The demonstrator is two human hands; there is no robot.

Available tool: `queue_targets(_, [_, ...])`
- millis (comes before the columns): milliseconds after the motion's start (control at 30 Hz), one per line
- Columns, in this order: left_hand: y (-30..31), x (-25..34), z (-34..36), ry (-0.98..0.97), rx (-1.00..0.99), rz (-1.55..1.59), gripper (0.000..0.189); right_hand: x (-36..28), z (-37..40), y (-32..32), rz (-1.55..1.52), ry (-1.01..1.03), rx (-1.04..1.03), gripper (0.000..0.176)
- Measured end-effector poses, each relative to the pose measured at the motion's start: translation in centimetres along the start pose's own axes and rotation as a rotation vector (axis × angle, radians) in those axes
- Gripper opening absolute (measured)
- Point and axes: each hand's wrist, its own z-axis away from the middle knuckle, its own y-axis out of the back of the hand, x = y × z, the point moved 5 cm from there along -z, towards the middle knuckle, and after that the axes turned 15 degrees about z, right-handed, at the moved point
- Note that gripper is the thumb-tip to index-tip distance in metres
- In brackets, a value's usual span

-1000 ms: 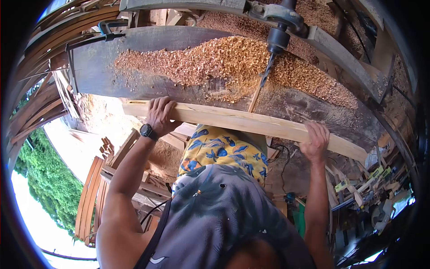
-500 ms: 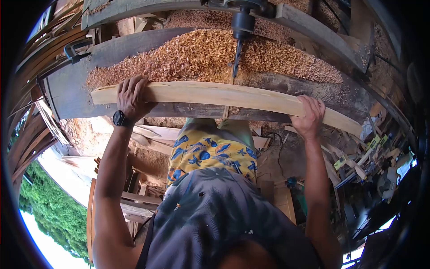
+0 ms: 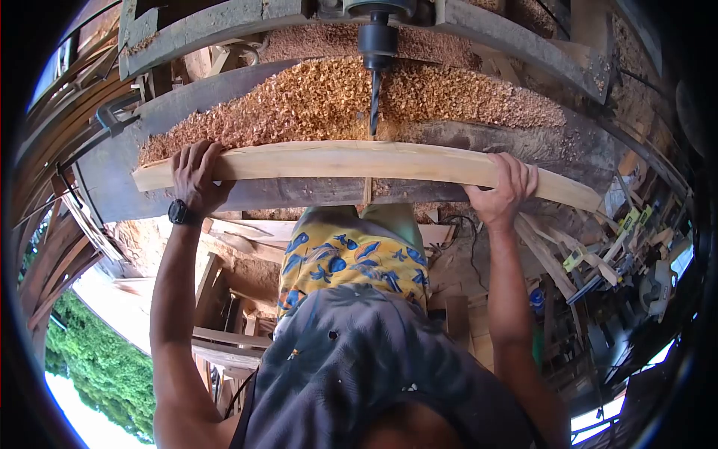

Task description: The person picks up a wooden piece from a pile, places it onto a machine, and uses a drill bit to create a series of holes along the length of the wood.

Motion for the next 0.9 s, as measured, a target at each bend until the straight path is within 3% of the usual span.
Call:
queue_targets(367, [-1.3,1.6,-1.8,-0.001,0.027,0.047,0.078,3.3,-0.2,-0.6,0.095,-0.018,0.036,0.072])
queue_targets(733, [-1.7,2.3,-2.5,0.047,0.010,0.033,0.067,3.6,0.1,-0.5,0.153,-0.075,0.057,0.082])
queue_targets(900, [-1.7,2.6,-2.7,0.037,-0.001,0.035,0.073,3.9,0.2,-1.0,0.125,-0.097,0.102,0.087])
